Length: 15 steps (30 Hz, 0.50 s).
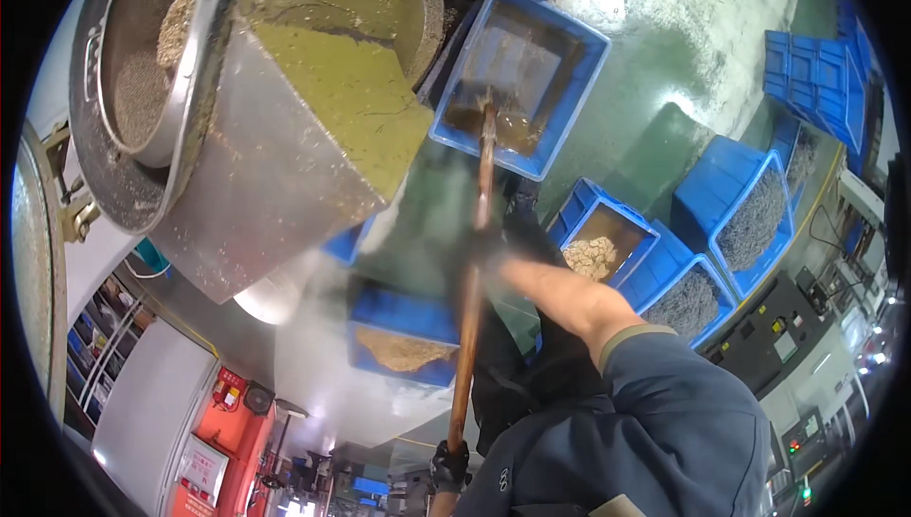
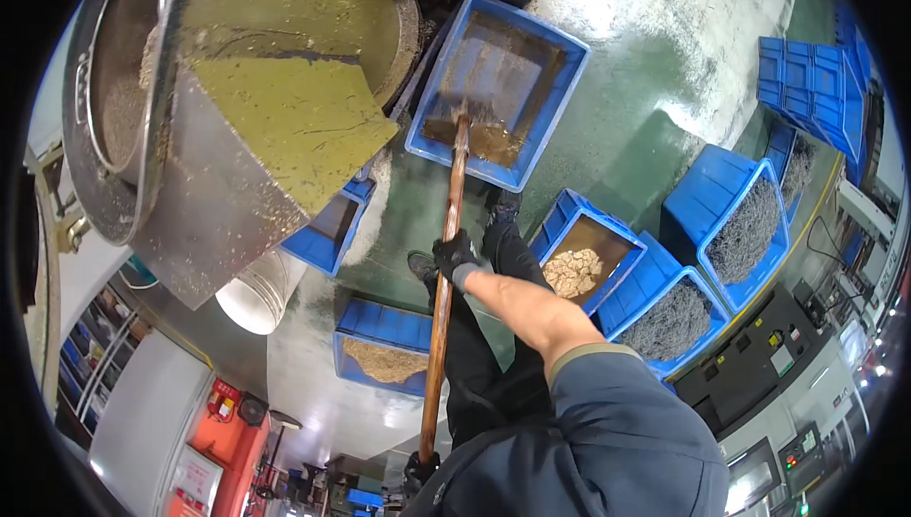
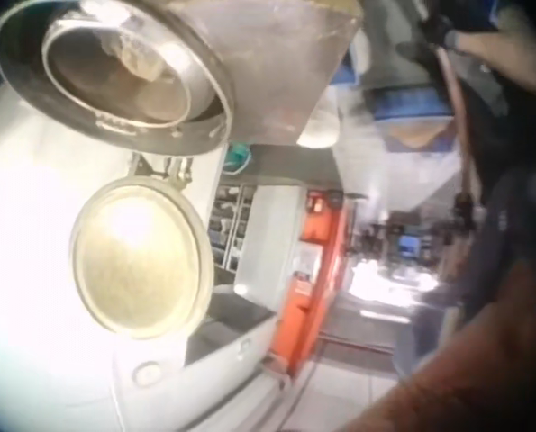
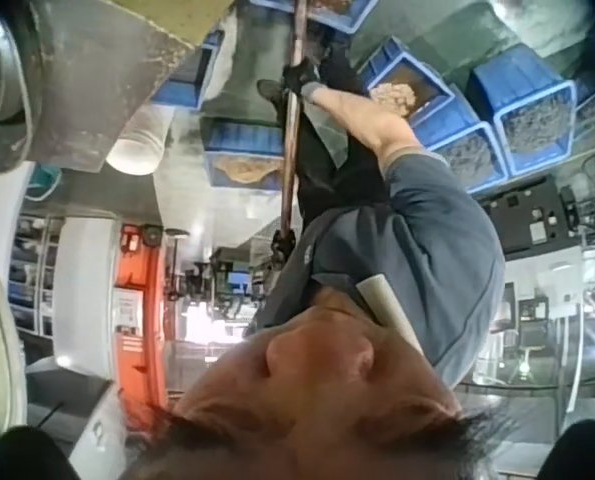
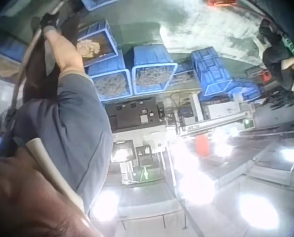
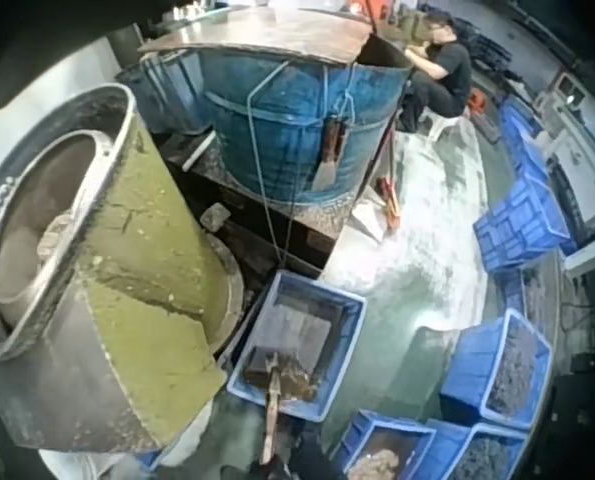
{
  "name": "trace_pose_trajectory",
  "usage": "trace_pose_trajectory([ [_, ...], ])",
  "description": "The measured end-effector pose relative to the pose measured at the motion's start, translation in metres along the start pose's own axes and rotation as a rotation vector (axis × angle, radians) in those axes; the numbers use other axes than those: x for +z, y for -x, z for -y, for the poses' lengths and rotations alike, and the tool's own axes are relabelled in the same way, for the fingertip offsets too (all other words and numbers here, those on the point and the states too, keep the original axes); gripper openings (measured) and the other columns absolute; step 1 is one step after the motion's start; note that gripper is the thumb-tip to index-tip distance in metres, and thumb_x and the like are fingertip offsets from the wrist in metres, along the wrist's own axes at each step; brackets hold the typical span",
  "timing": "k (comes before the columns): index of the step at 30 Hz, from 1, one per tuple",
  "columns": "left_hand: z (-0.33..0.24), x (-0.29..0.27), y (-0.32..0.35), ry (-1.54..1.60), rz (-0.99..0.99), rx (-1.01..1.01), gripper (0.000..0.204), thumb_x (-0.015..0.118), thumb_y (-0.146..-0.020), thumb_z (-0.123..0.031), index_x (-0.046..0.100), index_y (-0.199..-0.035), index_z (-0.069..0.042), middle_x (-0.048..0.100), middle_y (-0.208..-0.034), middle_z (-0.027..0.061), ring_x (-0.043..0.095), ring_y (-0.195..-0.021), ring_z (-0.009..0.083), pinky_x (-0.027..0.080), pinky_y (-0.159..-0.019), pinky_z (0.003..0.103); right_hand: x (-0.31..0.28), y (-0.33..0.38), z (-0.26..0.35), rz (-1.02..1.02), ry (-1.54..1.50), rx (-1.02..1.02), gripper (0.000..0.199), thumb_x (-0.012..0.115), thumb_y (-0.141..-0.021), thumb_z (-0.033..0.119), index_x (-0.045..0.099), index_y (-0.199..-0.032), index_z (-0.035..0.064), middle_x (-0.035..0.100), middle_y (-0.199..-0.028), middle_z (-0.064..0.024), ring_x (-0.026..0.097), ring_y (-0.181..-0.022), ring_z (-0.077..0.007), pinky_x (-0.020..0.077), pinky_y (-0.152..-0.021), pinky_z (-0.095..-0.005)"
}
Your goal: Shoveling brown industrial material from plastic crates into a large metal container in a factory setting.
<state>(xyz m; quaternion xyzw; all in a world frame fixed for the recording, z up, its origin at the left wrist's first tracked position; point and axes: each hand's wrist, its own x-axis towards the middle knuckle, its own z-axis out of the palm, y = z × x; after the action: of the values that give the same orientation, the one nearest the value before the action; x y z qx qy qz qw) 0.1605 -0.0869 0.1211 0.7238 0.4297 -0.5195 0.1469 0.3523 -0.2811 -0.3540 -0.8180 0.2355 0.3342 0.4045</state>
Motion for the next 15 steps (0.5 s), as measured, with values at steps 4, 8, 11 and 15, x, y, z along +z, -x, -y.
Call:
trace_pose_trajectory([
  [4, 0.031, -0.004, 0.041, -0.079, -0.027, 0.043, 0.032, 0.069, -0.078, -0.038, 0.064, -0.076, -0.007, 0.063, -0.067, 0.0193, 0.065, -0.062, 0.0366, 0.05, -0.058, 0.044, -0.037, 0.05, 0.05, 0.316, -0.432, 0.349, 0.045, 0.068, -0.078, 0.028, 0.051, -0.104, -0.0047, 0.065, -0.09, -0.0244, 0.066, -0.083, -0.0352, 0.0517, -0.07, -0.0453],
  [8, 0.142, 0.012, 0.013, -0.239, -0.226, 0.113, 0.028, 0.068, -0.078, -0.038, 0.062, -0.075, -0.01, 0.062, -0.063, 0.0189, 0.062, -0.06, 0.0406, 0.049, -0.054, 0.047, -0.034, 0.079, 0.089, 0.041, -0.594, 0.394, 0.042, 0.068, -0.078, 0.027, 0.055, -0.101, -0.0053, 0.066, -0.088, -0.021, 0.067, -0.077, -0.0324, 0.0522, -0.065, -0.0427],
  [11, -0.02, -0.008, 0.005, -0.369, -0.193, 0.316, 0.031, 0.064, -0.081, -0.042, 0.062, -0.081, -0.011, 0.065, -0.069, 0.0199, 0.064, -0.068, 0.0422, 0.05, -0.06, 0.051, -0.079, 0.006, 0.007, -0.017, -0.421, 0.142, 0.038, 0.063, -0.08, 0.023, 0.056, -0.1, -0.0075, 0.065, -0.076, -0.0201, 0.065, -0.062, -0.03, 0.0511, -0.053, -0.0421],
  [15, -0.008, -0.02, -0.007, -0.447, -0.153, 0.236, 0.037, 0.059, -0.084, -0.047, 0.063, -0.087, -0.01, 0.067, -0.077, 0.0208, 0.065, -0.076, 0.0427, 0.051, -0.068, 0.052, -0.072, 0.002, 0.04, 0.057, -0.396, 0.223, 0.028, 0.058, -0.082, 0.019, 0.056, -0.095, -0.0065, 0.062, -0.069, -0.0171, 0.063, -0.057, -0.0268, 0.0513, -0.049, -0.0397],
])
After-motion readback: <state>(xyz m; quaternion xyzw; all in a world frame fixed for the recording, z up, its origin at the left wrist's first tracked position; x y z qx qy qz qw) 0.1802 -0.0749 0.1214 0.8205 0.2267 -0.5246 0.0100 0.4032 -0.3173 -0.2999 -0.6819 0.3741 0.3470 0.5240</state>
